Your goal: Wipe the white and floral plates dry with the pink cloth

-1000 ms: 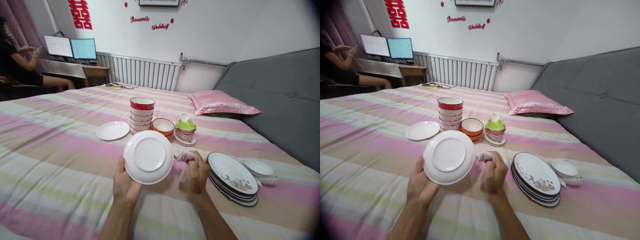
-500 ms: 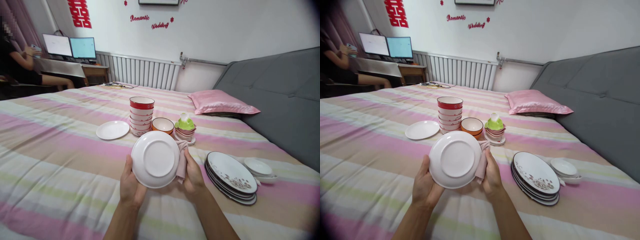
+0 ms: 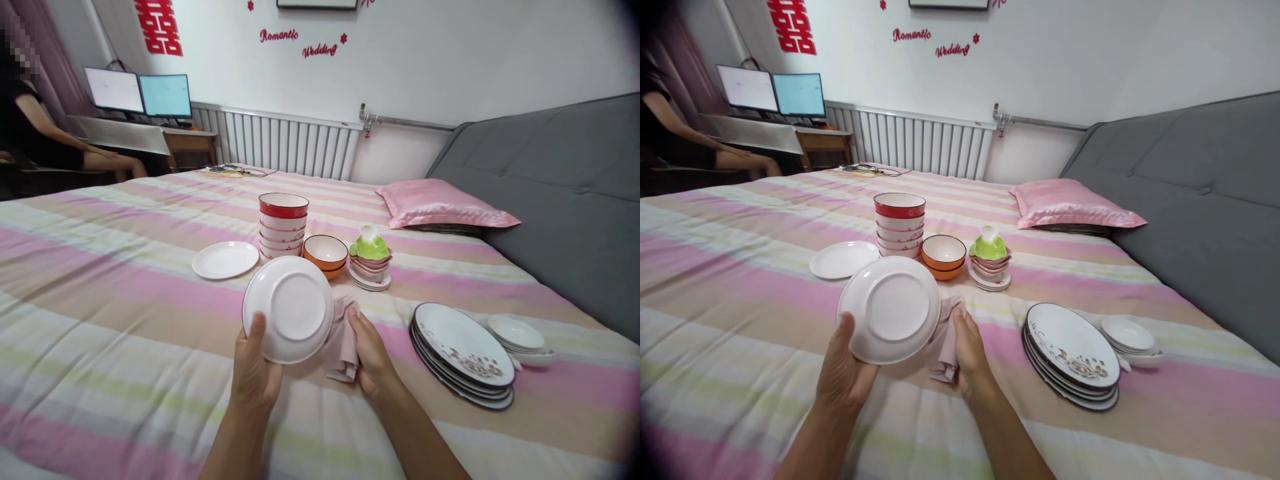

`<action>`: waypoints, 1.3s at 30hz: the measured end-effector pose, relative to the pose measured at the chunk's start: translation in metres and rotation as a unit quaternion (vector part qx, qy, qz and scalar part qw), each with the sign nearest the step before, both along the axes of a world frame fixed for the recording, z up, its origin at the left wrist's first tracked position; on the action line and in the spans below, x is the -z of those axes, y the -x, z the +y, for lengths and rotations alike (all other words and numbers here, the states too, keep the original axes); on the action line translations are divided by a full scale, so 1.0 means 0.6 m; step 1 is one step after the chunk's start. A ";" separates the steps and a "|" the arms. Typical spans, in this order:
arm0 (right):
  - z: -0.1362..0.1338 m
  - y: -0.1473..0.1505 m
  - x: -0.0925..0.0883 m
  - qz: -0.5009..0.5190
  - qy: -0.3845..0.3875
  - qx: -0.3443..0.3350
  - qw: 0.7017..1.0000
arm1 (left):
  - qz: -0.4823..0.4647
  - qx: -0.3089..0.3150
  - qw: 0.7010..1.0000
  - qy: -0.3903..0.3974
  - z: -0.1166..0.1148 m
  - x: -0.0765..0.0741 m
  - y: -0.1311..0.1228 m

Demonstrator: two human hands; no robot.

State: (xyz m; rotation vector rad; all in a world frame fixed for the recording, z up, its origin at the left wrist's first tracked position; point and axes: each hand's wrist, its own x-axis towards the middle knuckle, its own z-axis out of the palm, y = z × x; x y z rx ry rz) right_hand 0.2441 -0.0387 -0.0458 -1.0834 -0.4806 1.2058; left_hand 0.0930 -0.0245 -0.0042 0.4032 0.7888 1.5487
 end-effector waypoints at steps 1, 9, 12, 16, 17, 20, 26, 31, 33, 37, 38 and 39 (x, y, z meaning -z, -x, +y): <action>0.002 -0.003 0.000 -0.005 0.001 0.028 1.000 | 0.043 -0.002 0.999 -0.010 -0.001 0.004 0.001; 0.012 -0.044 -0.024 0.025 -0.029 0.214 0.976 | 0.485 0.077 0.828 -0.270 -0.015 0.024 0.002; 0.013 -0.066 -0.028 -0.029 -0.068 0.279 0.958 | 0.579 0.130 0.677 -0.435 -0.017 0.036 -0.011; 0.010 -0.093 -0.030 -0.189 -0.126 0.391 0.892 | 0.703 0.223 0.491 -0.464 -0.026 0.059 -0.040; 0.009 -0.097 -0.031 -0.237 -0.130 0.404 0.874 | 0.724 0.250 0.459 -0.451 -0.030 0.063 -0.046; 0.005 -0.102 -0.028 -0.368 -0.101 0.364 0.849 | 0.739 0.303 0.429 -0.422 -0.040 0.062 -0.053; 0.007 -0.086 -0.005 -0.607 -0.030 0.153 0.779 | 0.655 0.377 0.516 -0.404 -0.041 0.031 -0.035; 0.003 -0.039 0.008 -0.694 -0.022 -0.044 0.718 | 0.735 0.174 0.631 -0.178 -0.017 0.021 -0.011; 0.000 -0.022 0.013 -0.723 -0.009 -0.120 0.681 | 0.787 0.148 0.598 -0.037 -0.006 0.023 -0.002; -0.001 -0.009 0.021 -0.748 0.026 -0.188 0.636 | 0.812 0.226 0.539 0.005 0.002 0.033 0.005; 0.000 -0.010 0.023 -0.748 0.031 -0.196 0.633 | 0.804 0.239 0.545 -0.003 0.002 0.035 0.004; 0.002 -0.011 0.024 -0.747 0.030 -0.206 0.632 | 0.790 0.252 0.559 -0.007 0.001 0.037 0.003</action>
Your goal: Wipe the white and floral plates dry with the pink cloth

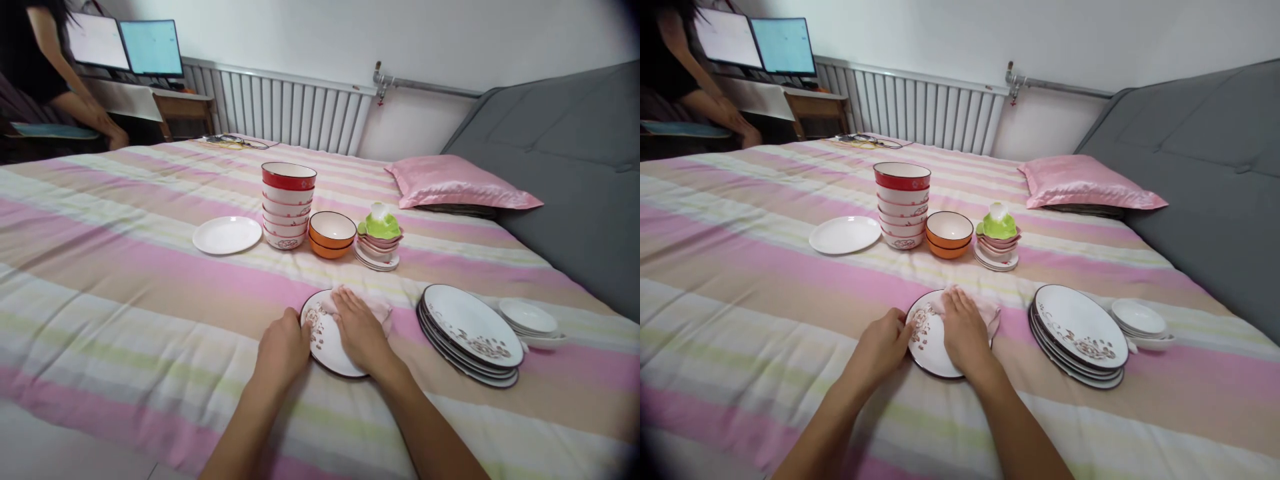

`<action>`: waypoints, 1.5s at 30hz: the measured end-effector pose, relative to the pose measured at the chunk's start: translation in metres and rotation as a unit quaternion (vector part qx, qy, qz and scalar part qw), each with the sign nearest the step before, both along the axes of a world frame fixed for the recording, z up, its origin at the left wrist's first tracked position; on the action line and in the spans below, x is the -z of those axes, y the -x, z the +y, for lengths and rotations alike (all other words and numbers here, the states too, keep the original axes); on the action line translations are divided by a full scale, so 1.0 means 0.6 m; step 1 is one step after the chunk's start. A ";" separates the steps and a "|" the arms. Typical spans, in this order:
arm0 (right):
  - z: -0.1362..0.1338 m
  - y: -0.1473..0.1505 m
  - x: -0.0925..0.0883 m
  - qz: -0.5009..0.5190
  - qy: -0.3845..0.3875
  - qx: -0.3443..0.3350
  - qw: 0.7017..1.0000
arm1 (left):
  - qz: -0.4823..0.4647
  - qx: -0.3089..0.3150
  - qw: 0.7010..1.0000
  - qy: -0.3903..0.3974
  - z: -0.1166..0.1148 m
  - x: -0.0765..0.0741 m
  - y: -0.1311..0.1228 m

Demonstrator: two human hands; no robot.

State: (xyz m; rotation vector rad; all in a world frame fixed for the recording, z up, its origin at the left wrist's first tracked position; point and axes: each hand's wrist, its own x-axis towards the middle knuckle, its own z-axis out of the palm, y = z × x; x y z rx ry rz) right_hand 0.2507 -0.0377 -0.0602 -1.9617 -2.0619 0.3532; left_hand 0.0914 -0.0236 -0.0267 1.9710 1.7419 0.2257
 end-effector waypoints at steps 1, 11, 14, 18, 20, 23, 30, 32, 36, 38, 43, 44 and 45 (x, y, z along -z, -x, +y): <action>0.001 -0.001 0.001 0.003 0.004 -0.010 1.000 | -0.026 0.003 1.000 0.013 -0.001 0.003 -0.001; -0.012 -0.003 -0.029 0.183 0.002 -0.219 0.959 | -0.222 -0.024 0.968 0.118 0.005 0.026 0.007; -0.018 -0.008 -0.048 0.242 0.012 -0.264 0.934 | -0.212 -0.017 0.971 0.109 0.005 0.023 0.007; -0.020 -0.007 -0.047 0.215 0.031 -0.262 0.940 | -0.205 -0.012 0.973 0.104 0.005 0.023 0.007; -0.019 -0.002 -0.038 0.171 0.038 -0.242 0.954 | -0.204 -0.012 0.974 0.098 0.005 0.025 0.007; -0.016 0.006 -0.025 0.106 0.046 -0.207 0.972 | -0.204 -0.010 0.975 0.093 0.004 0.026 0.006; -0.006 0.004 -0.006 0.022 0.049 -0.064 0.997 | -0.194 -0.011 0.977 0.093 0.002 0.018 0.002; -0.004 0.001 -0.003 0.010 0.048 -0.028 0.998 | -0.198 -0.014 0.976 0.088 0.001 0.017 0.003; -0.004 -0.006 -0.003 -0.023 0.046 0.028 0.998 | -0.198 -0.015 0.976 0.085 0.000 0.019 0.005; -0.009 -0.010 -0.009 -0.041 0.052 0.043 0.997 | -0.196 -0.013 0.977 0.087 0.001 0.020 0.005; -0.041 -0.012 -0.042 -0.081 0.112 0.055 0.989 | -0.191 -0.022 0.979 0.071 0.001 0.019 0.004; -0.050 -0.011 -0.050 -0.092 0.127 0.057 0.986 | -0.189 -0.024 0.979 0.067 0.001 0.018 0.003; -0.058 -0.009 -0.058 -0.100 0.139 0.056 0.984 | -0.185 -0.025 0.980 0.065 0.000 0.016 0.003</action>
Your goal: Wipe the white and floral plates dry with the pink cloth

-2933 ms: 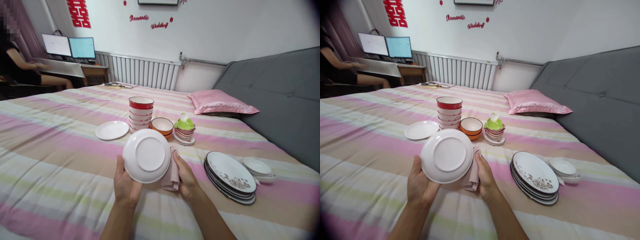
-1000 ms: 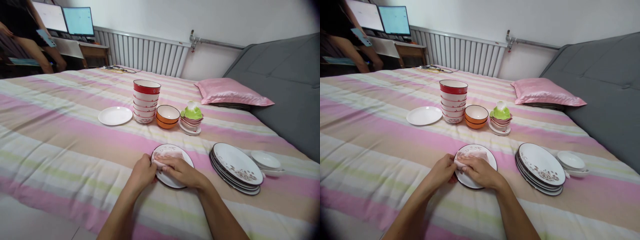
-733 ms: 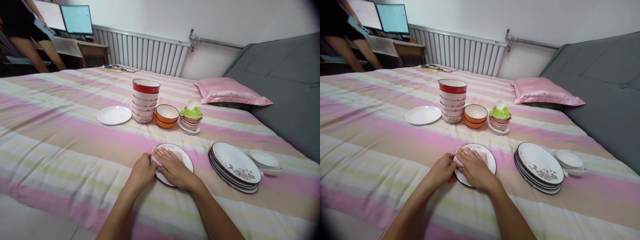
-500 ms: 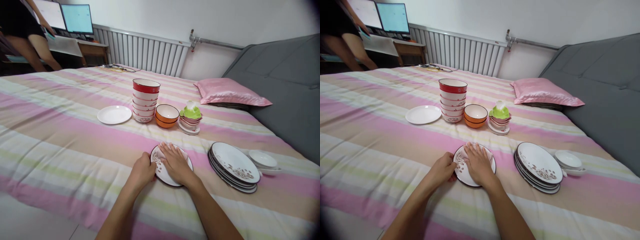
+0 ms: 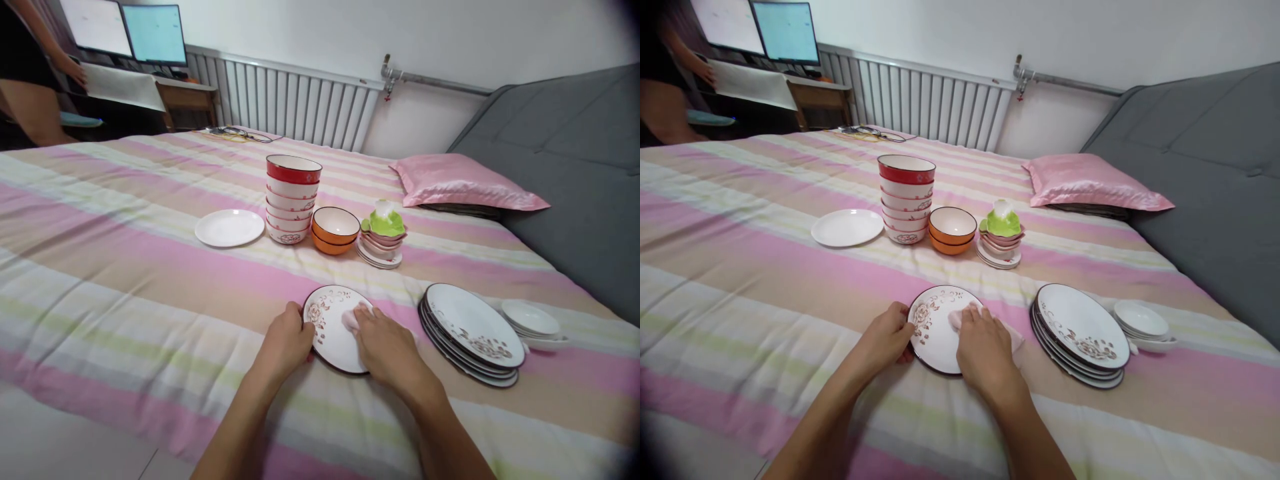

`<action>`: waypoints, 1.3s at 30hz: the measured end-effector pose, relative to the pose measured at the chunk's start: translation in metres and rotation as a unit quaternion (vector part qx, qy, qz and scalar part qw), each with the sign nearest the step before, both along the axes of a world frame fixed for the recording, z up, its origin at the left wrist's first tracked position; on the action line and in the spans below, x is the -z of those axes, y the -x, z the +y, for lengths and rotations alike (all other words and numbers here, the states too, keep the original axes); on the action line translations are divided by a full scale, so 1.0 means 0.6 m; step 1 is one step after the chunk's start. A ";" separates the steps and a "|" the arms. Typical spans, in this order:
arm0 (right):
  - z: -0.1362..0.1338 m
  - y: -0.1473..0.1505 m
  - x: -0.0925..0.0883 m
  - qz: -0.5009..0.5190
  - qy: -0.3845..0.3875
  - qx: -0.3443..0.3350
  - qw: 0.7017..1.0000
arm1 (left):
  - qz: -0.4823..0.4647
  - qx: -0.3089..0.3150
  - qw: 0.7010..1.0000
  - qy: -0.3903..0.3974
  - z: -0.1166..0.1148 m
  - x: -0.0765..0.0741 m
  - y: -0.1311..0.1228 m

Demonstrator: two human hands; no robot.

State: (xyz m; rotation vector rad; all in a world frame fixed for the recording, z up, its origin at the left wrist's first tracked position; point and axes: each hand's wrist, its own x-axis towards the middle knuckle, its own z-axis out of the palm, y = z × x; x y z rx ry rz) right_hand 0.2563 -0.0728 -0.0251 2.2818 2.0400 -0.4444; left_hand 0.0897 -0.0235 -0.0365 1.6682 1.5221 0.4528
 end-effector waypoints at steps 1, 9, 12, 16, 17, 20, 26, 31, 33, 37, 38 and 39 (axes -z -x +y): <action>-0.008 0.001 -0.008 -0.004 0.010 -0.005 1.000 | 0.004 0.001 1.000 -0.002 0.000 -0.001 0.000; -0.006 -0.047 -0.028 0.168 -0.017 -0.119 0.978 | 0.037 0.011 0.999 -0.004 0.000 -0.005 -0.003; 0.010 -0.067 -0.019 0.324 -0.006 -0.185 0.928 | 0.039 0.010 0.999 0.000 0.001 -0.006 -0.004; 0.026 -0.057 0.000 0.390 -0.057 -0.166 0.904 | 0.042 0.021 0.999 0.006 0.002 -0.005 -0.004; 0.030 -0.051 0.006 0.392 -0.079 -0.159 0.903 | 0.044 0.022 0.999 0.007 0.002 -0.004 -0.004; 0.045 -0.033 0.028 0.355 -0.156 -0.131 0.912 | 0.045 0.028 0.999 0.013 0.004 0.000 -0.003; 0.059 -0.015 0.062 0.219 -0.252 -0.070 0.940 | 0.099 0.034 0.993 -0.053 0.003 -0.006 0.000; 0.054 -0.001 0.072 0.125 -0.160 -0.128 0.971 | 0.158 -0.041 0.973 -0.162 0.004 -0.008 0.016; 0.053 0.005 0.072 0.105 -0.152 -0.129 0.974 | 0.195 -0.070 0.938 -0.278 0.007 0.004 0.025; 0.053 0.019 0.068 0.082 -0.110 -0.100 0.985 | 0.270 -0.027 0.901 -0.340 0.006 0.043 0.037; 0.053 0.025 0.067 0.076 -0.098 -0.087 0.988 | 0.281 -0.016 0.899 -0.337 0.004 0.051 0.039; 0.053 0.031 0.066 0.073 -0.090 -0.073 0.991 | 0.283 -0.011 0.898 -0.338 0.002 0.057 0.040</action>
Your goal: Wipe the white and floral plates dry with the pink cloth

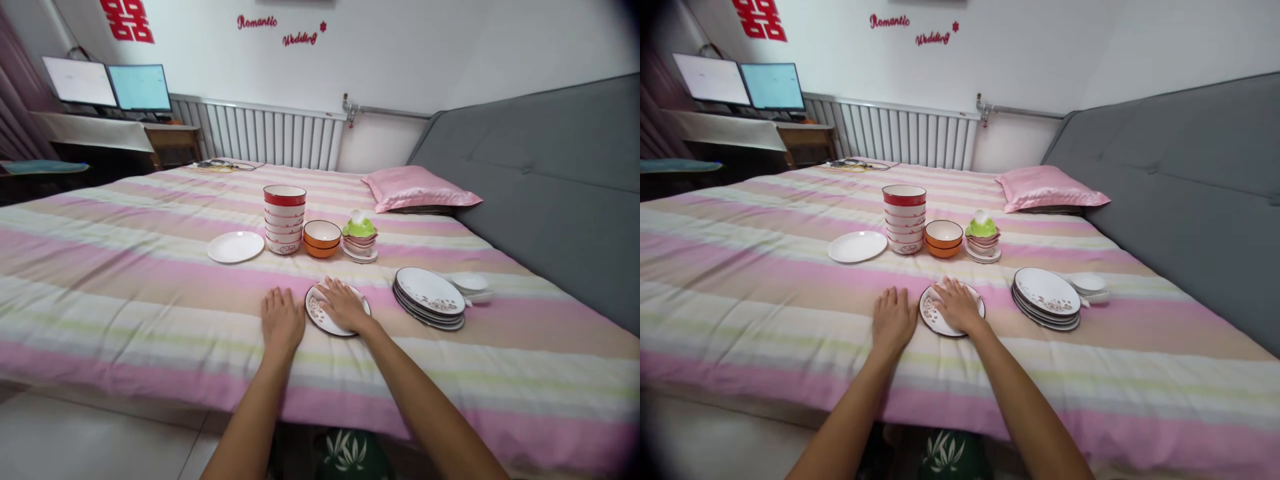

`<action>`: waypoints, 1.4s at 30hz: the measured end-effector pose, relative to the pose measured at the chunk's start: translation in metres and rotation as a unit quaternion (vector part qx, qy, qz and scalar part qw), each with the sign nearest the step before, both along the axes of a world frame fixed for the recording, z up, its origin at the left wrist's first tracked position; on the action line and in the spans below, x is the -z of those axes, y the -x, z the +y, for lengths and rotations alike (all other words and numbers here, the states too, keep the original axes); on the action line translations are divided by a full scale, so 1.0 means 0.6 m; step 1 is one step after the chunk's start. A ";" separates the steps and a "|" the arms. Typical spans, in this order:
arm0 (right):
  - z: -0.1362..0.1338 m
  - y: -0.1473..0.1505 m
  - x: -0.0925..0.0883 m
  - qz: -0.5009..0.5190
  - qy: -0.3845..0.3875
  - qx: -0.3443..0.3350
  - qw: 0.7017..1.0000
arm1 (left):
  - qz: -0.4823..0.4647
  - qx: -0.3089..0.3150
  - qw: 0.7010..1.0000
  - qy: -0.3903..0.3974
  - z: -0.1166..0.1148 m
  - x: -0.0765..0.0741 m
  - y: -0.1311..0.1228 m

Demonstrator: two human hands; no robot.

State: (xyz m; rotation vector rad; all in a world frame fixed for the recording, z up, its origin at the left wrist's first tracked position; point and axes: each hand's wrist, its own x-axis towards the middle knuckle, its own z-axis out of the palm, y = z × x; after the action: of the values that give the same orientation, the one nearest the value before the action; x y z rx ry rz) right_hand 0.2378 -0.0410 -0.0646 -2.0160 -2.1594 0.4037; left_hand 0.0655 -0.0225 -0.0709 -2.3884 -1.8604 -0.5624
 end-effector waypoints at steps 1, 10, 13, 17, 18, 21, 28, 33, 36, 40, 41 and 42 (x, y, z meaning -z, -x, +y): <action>0.000 0.007 -0.001 -0.002 0.005 0.013 1.000 | 0.003 0.005 1.000 -0.002 -0.003 0.004 0.001; -0.023 0.078 -0.034 0.011 0.025 0.061 0.998 | 0.036 0.069 0.997 -0.006 -0.052 0.000 0.032; -0.052 0.092 -0.046 0.016 0.023 0.043 0.999 | 0.048 0.098 0.994 -0.001 -0.066 0.001 0.046; -0.105 0.087 -0.054 0.017 0.015 0.023 0.999 | 0.058 0.118 0.991 0.003 -0.073 0.002 0.056; -0.118 0.081 -0.054 0.016 0.015 0.023 1.000 | 0.059 0.121 0.991 0.003 -0.073 0.002 0.057; -0.145 0.061 -0.052 0.005 0.017 0.054 0.998 | 0.063 0.129 0.990 0.000 -0.074 -0.001 0.058; -0.121 0.042 -0.033 -0.024 0.022 0.190 0.981 | 0.071 0.182 0.981 -0.009 -0.077 -0.011 0.057; -0.070 0.035 -0.027 -0.040 0.000 0.227 0.973 | 0.071 0.194 0.978 -0.011 -0.075 -0.010 0.058; -0.044 0.030 -0.023 -0.047 -0.018 0.236 0.971 | 0.067 0.193 0.979 -0.011 -0.074 -0.008 0.058; -0.018 0.030 -0.013 -0.047 -0.041 0.217 0.974 | 0.060 0.194 0.979 -0.011 -0.073 -0.006 0.059; -0.012 0.031 -0.012 -0.045 -0.045 0.205 0.977 | 0.059 0.193 0.979 -0.011 -0.073 -0.005 0.059; -0.007 0.032 -0.010 -0.042 -0.047 0.189 0.980 | 0.057 0.192 0.980 -0.012 -0.073 -0.004 0.059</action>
State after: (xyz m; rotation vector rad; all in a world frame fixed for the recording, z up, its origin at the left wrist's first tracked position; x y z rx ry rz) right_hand 0.2187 -0.0453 -0.0584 -2.3541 -1.7385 0.1618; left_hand 0.0303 -0.0664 -0.0685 -2.7159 -1.3448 -0.4536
